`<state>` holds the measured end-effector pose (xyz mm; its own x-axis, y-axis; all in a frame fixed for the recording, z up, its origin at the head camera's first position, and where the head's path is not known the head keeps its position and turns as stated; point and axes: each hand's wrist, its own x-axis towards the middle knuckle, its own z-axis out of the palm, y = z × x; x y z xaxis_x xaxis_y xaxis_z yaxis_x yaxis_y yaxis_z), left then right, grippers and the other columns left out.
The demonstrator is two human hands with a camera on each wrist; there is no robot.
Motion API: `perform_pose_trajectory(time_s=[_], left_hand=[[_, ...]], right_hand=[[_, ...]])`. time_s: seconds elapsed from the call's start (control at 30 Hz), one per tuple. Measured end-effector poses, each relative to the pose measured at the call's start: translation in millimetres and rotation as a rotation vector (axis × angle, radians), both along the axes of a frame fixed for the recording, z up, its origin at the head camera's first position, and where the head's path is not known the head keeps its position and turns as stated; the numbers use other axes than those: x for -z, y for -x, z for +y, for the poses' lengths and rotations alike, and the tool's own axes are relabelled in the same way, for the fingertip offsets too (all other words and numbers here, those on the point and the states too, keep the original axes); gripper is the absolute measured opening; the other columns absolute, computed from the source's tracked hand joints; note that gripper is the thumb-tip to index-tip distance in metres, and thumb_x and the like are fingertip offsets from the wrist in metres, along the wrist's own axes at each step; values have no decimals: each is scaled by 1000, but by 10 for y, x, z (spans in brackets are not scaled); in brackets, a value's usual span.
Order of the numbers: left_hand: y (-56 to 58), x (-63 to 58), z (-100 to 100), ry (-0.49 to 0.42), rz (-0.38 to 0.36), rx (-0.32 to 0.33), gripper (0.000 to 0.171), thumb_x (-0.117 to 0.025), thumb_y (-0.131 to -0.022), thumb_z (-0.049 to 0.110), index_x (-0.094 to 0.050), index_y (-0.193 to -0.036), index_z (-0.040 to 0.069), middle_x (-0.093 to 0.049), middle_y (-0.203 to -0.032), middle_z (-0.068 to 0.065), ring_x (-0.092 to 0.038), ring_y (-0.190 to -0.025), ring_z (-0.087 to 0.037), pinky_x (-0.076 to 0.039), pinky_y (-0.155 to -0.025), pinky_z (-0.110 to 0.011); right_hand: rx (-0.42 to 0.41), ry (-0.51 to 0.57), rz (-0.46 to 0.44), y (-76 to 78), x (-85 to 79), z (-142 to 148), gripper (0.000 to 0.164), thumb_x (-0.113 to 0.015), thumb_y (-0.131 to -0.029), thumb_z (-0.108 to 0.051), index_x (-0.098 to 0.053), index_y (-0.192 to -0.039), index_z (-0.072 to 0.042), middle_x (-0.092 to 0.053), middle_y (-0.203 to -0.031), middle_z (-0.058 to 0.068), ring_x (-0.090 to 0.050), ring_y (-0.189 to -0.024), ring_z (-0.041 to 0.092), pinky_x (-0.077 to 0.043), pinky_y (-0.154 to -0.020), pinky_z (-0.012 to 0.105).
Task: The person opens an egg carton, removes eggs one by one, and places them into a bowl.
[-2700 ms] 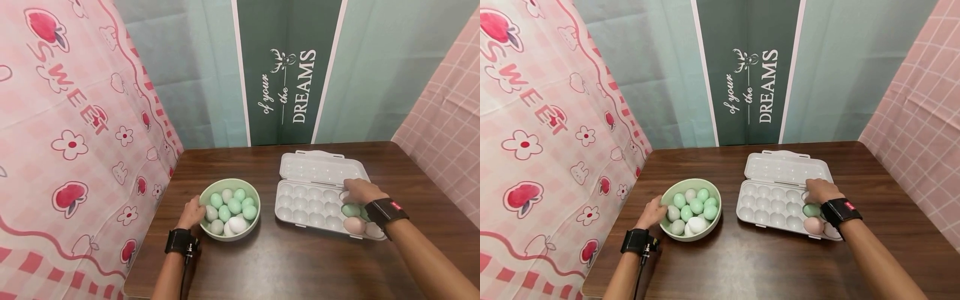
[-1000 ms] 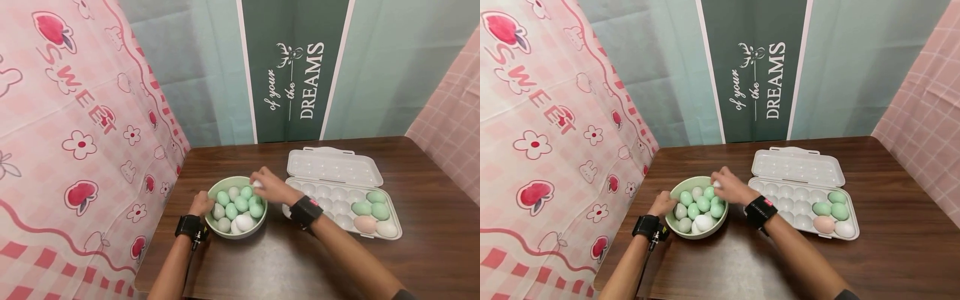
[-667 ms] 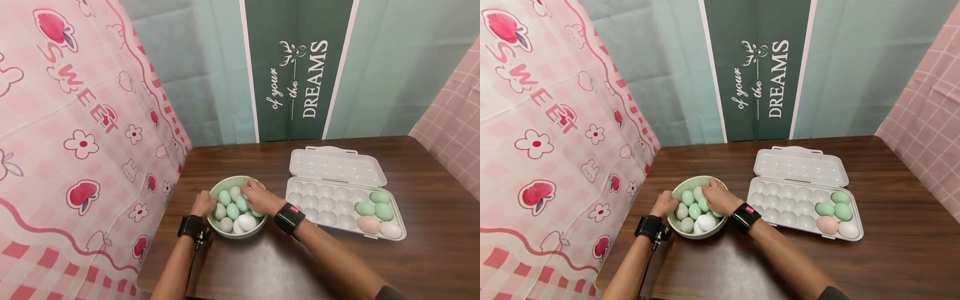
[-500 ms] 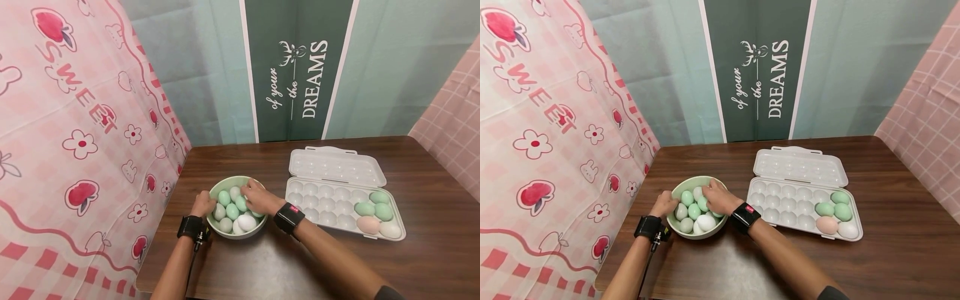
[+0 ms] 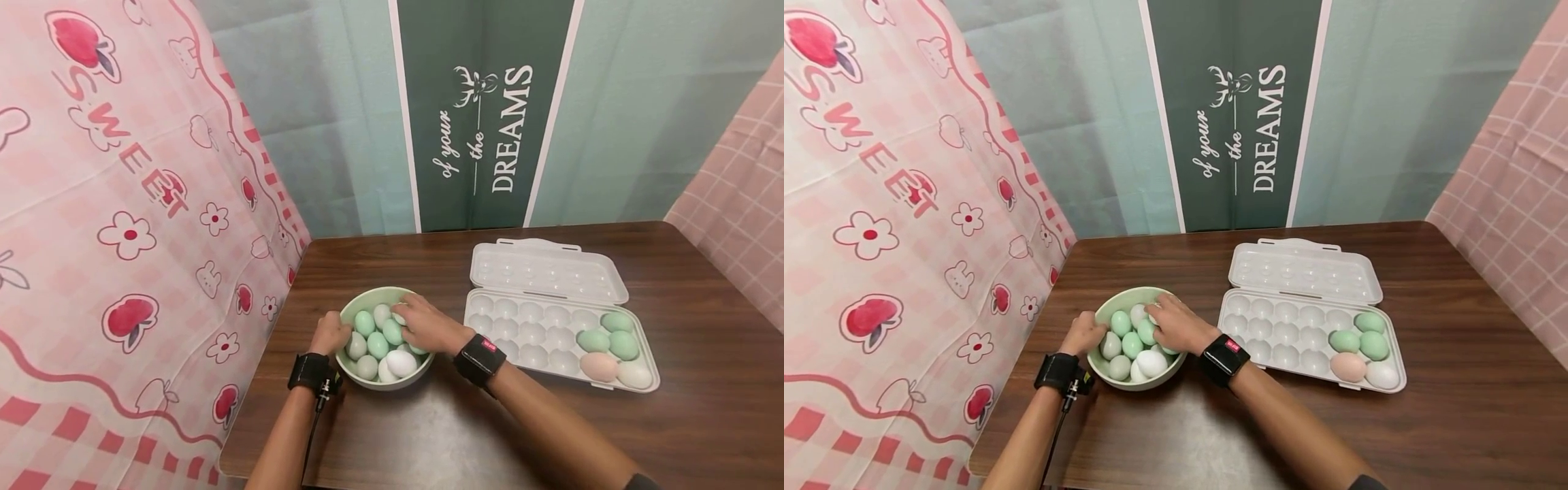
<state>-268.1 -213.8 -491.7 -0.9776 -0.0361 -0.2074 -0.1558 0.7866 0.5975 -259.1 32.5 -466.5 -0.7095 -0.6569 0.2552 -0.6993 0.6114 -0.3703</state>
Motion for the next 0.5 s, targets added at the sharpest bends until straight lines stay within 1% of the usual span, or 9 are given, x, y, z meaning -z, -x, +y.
perform_pose_trajectory(time_s=[0.1, 0.2, 0.33, 0.4, 0.5], left_hand=[[-1, -7, 2, -3, 18, -2, 17, -52, -87, 11, -60, -89, -4, -49, -68, -7, -55, -65, -19, -48, -57, -29], [1, -15, 6, -6, 28, -4, 14, -53, -86, 11, -56, -80, -1, -45, -65, -5, -54, -63, -19, -48, -57, -29], [2, -20, 16, -3, 29, -4, 15, -52, -86, 11, -53, -74, 2, -43, -64, -4, -53, -63, -19, -47, -58, -28], [3, -8, 13, 0, 27, -3, 15, -52, -87, 12, -54, -76, 1, -45, -66, -5, -54, -65, -19, -47, -58, -28], [-16, 5, -5, -1, 31, -9, 17, -52, -87, 11, -59, -87, -4, -54, -74, -9, -57, -70, -19, -50, -59, -29]], right_hand=[[3, 46, -20, -9, -73, 109, 40, -58, -85, -7, -58, -124, 1, -50, -131, 27, -43, -129, 41, -37, -107, 51], [35, 73, -9, -2, -148, 267, 36, -59, -87, -9, -59, -122, -1, -51, -130, 25, -43, -128, 39, -38, -107, 51], [100, 43, 4, 16, -214, 523, 35, -60, -88, -12, -59, -122, -3, -51, -131, 23, -45, -127, 38, -40, -104, 51], [135, 8, 6, 8, -239, 667, 37, -61, -88, -14, -58, -123, -3, -52, -130, 23, -47, -124, 37, -42, -101, 50], [187, -44, 6, -16, -274, 913, 41, -64, -85, -15, -58, -123, -3, -55, -125, 21, -52, -118, 36, -44, -97, 49]])
